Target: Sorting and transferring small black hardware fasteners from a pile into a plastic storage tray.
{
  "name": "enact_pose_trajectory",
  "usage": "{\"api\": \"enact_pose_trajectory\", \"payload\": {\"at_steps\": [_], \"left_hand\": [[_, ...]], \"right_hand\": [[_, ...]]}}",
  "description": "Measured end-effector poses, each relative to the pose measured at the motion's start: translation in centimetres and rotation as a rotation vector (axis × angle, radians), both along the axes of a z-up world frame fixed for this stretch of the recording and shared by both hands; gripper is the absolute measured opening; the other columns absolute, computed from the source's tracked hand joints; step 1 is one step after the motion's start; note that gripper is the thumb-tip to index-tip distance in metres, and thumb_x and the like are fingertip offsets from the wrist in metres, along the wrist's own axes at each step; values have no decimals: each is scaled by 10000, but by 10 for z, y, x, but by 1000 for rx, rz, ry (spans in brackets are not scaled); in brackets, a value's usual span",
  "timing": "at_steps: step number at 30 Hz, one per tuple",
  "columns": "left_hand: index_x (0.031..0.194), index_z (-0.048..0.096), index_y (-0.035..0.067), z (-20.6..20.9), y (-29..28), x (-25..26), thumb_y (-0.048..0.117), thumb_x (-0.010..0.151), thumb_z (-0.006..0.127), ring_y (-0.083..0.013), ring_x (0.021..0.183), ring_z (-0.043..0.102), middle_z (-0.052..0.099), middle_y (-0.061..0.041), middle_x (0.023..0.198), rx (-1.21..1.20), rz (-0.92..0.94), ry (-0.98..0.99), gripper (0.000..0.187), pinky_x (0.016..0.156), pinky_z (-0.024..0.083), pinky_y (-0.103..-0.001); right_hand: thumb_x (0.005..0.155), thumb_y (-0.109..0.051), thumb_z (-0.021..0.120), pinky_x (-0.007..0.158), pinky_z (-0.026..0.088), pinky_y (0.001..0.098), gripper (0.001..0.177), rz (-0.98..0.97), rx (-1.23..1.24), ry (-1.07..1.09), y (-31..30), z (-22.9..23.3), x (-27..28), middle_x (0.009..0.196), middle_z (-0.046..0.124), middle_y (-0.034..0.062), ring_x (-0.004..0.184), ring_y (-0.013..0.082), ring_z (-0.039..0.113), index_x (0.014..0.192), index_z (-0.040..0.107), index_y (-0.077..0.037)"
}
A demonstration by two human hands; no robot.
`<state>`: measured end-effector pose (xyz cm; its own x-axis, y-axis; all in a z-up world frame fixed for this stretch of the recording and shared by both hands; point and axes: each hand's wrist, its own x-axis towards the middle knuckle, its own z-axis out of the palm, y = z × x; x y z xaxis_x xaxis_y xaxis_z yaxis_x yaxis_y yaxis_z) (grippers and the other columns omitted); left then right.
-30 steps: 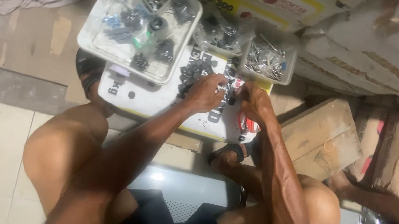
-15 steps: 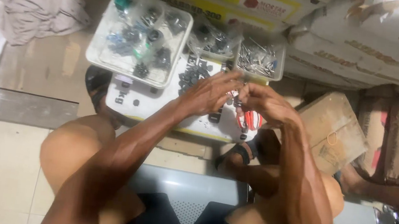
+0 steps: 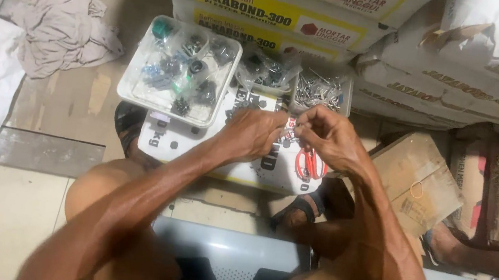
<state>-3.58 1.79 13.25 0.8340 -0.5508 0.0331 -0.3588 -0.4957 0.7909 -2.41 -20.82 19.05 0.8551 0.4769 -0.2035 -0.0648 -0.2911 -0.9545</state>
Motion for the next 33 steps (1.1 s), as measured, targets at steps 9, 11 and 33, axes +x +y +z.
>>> {"api": "enact_pose_trajectory", "payload": {"at_steps": [9, 11, 33], "left_hand": [[934, 629, 188, -17, -2, 1, 226, 976, 569, -433, 838, 717, 731, -119, 828, -62, 149, 75, 83, 697, 559, -508], [942, 638, 184, -38, -11, 9, 221, 978, 557, -422, 832, 719, 720, -128, 800, -43, 171, 125, 96, 705, 559, -499], [785, 679, 48, -104, -24, 24, 158, 878, 554, -441, 724, 721, 702, -217, 692, -187, 500, 116, 191, 605, 536, -517]], "right_hand": [[873, 36, 738, 497, 559, 287, 84, -24, -108, -36, 38, 8, 11, 778, 678, 146, 590, 172, 676, 945, 695, 35], [888, 6, 736, 513, 563, 270, 59, -58, -119, -35, 28, -20, 17, 751, 676, 132, 593, 161, 677, 938, 706, 19], [899, -16, 741, 542, 543, 255, 32, -167, -122, -17, 37, -71, 17, 634, 667, 108, 561, 151, 673, 899, 716, 4]]}}
